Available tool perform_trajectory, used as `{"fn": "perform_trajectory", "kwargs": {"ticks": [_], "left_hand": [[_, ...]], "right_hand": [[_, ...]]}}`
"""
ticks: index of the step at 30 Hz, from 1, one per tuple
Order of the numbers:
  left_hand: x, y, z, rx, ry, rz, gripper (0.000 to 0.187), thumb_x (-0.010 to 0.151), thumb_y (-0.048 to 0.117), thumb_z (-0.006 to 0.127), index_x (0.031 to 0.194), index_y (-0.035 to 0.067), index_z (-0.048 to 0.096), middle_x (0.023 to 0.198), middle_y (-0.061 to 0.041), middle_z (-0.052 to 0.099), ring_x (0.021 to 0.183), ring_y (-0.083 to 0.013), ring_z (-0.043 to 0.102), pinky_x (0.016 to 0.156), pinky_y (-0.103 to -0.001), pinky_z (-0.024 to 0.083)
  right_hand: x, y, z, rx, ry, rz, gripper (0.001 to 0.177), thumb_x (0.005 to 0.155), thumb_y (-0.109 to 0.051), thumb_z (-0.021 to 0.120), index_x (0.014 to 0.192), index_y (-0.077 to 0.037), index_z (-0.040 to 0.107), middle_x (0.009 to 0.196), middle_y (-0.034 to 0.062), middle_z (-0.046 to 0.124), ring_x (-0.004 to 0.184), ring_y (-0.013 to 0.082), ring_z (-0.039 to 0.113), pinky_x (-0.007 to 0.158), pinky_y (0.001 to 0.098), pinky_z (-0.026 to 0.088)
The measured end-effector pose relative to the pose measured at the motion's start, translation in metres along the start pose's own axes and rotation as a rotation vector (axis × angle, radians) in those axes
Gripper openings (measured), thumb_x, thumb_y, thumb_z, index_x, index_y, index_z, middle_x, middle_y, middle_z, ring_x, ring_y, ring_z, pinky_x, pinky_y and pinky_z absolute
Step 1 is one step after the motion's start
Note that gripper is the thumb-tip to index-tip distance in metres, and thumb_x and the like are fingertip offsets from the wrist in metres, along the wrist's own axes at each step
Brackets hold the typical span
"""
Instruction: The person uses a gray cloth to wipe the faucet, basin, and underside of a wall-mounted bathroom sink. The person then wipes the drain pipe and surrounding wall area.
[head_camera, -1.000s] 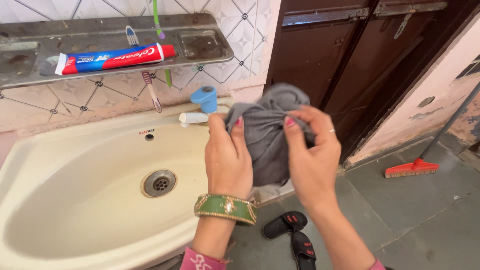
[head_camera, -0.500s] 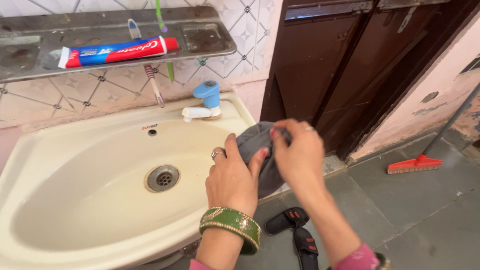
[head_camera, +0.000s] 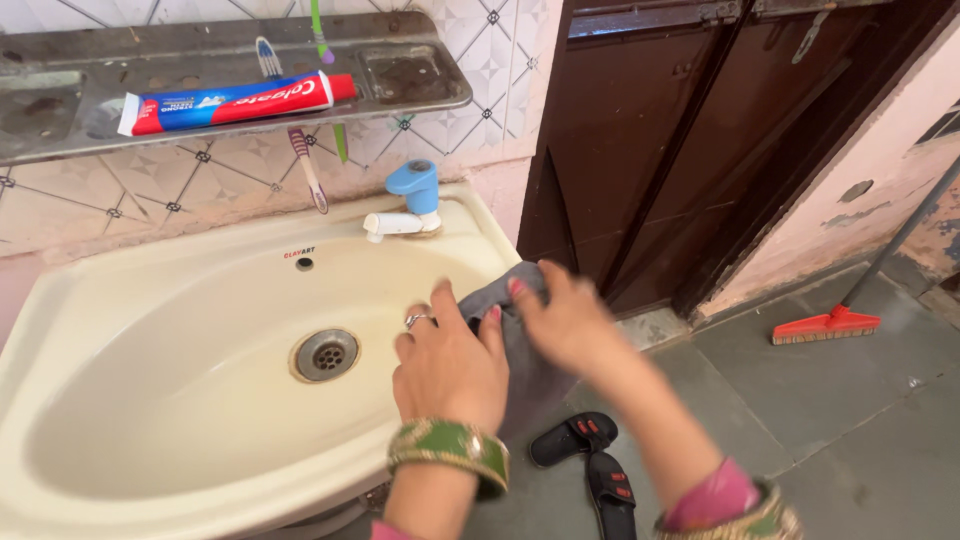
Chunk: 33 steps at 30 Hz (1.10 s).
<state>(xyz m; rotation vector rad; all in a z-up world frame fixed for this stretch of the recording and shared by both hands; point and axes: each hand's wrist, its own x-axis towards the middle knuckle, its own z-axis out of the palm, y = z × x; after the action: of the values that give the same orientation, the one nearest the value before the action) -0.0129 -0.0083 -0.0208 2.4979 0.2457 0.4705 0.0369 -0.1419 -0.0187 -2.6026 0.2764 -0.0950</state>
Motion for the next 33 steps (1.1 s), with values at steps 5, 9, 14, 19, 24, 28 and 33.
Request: {"fn": "perform_trajectory", "kwargs": {"ticks": [5,9,14,19,24,28,33], "left_hand": [[-0.029,-0.003,0.014,-0.016,0.063,0.206,0.019,0.095,0.026,0.056,0.103,0.01,0.065,0.107,-0.011,0.068,0.101,-0.034,0.063,0.083,-0.047,0.049],[-0.028,-0.005,0.017,-0.085,-0.027,0.11,0.02,0.097,0.024,0.051,0.099,0.011,0.066,0.101,-0.01,0.071,0.094,-0.0326,0.066,0.08,-0.047,0.051],[-0.011,-0.006,0.009,-0.179,-0.282,-0.133,0.033,0.104,0.031,0.039,0.101,0.009,0.064,0.1,-0.016,0.073,0.089,-0.0397,0.07,0.079,-0.052,0.053],[0.002,-0.004,0.018,-0.185,-0.346,-0.15,0.029,0.104,0.03,0.036,0.112,0.01,0.056,0.094,-0.022,0.074,0.091,-0.0416,0.071,0.081,-0.054,0.053],[0.012,0.009,0.059,-0.16,-0.013,-0.025,0.02,0.1,0.02,0.042,0.114,0.008,0.049,0.104,-0.022,0.073,0.092,-0.0395,0.072,0.081,-0.051,0.055],[0.016,0.008,0.076,-0.102,0.339,0.218,0.031,0.091,0.013,0.051,0.12,0.001,0.047,0.11,-0.02,0.074,0.093,-0.0373,0.073,0.079,-0.048,0.056],[0.011,0.0,0.059,-0.265,-0.19,0.099,0.057,0.093,0.014,0.051,0.144,-0.008,0.036,0.1,-0.022,0.072,0.085,-0.0348,0.073,0.073,-0.045,0.057]], "right_hand": [[-0.039,0.014,0.037,0.124,0.234,-0.069,0.071,0.095,-0.046,0.052,0.154,-0.009,0.037,0.161,0.0297,0.026,0.144,0.0502,0.032,0.116,0.0499,0.032],[-0.037,0.005,0.046,0.224,0.12,0.014,0.07,0.097,-0.042,0.05,0.156,-0.008,0.033,0.162,0.0302,0.022,0.144,0.0514,0.031,0.116,0.0508,0.029],[-0.014,-0.016,0.047,0.077,-0.028,0.131,0.08,0.089,-0.042,0.057,0.157,-0.013,0.028,0.163,0.0259,0.014,0.139,0.0549,0.03,0.115,0.0515,0.029],[0.005,-0.027,0.04,-0.047,-0.057,0.14,0.077,0.086,-0.047,0.059,0.156,-0.028,0.035,0.166,0.0111,0.024,0.139,0.0493,0.039,0.113,0.0518,0.037],[0.029,-0.031,0.024,-0.156,-0.138,0.06,0.077,0.081,-0.059,0.06,0.153,-0.041,0.041,0.161,0.0049,0.037,0.131,0.0404,0.056,0.108,0.0489,0.046],[0.034,-0.03,0.021,-0.134,-0.157,0.06,0.078,0.079,-0.063,0.06,0.152,-0.043,0.042,0.157,0.0027,0.043,0.133,0.0367,0.055,0.108,0.0471,0.046],[0.026,-0.02,0.027,-0.066,-0.067,0.021,0.067,0.081,-0.06,0.058,0.144,-0.039,0.053,0.162,-0.002,0.037,0.138,0.0314,0.049,0.11,0.0444,0.042]]}}
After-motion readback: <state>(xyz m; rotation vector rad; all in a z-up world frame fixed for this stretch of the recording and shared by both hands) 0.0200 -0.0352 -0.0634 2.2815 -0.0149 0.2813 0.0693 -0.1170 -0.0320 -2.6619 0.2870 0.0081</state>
